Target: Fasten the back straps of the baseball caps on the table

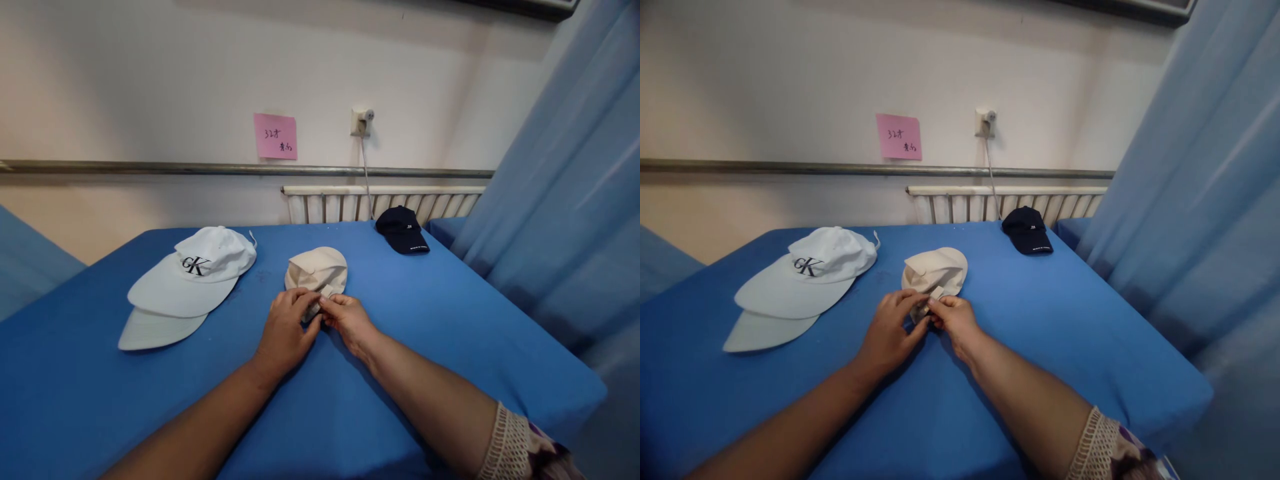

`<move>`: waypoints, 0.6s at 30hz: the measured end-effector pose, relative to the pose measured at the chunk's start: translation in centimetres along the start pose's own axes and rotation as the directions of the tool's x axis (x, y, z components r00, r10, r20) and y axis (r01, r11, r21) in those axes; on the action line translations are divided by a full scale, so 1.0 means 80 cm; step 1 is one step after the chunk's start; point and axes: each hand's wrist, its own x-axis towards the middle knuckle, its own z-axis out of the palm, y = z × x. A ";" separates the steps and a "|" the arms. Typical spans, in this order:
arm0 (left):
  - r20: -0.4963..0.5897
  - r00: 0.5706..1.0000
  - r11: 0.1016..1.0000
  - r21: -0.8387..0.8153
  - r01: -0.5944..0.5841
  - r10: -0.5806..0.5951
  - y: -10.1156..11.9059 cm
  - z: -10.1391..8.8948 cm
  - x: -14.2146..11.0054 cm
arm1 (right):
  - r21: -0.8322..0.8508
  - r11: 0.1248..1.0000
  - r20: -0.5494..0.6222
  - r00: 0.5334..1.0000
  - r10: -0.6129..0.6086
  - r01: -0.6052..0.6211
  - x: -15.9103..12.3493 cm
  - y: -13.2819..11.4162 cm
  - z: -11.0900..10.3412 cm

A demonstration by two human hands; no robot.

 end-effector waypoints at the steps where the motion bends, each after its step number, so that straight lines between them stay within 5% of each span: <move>1: 0.009 1.000 1.000 0.019 -0.017 0.017 0.001 0.000 0.000 | -0.020 1.000 0.016 1.000 -0.016 0.016 0.000 0.001 0.000; 9: 0.055 0.997 0.996 0.083 0.043 -0.048 -0.019 -0.007 0.012 | -0.355 0.887 0.142 0.955 -0.261 0.295 0.009 0.007 -0.006; 14: 0.076 0.972 0.965 -0.127 0.229 -0.221 -0.036 -0.006 0.015 | -0.631 0.694 0.052 0.911 -0.408 0.347 0.014 0.004 -0.015; 18: 0.156 0.922 0.841 -0.377 0.388 -0.355 -0.041 -0.002 0.013 | -0.735 0.588 0.159 0.929 -0.335 0.338 0.024 0.006 -0.021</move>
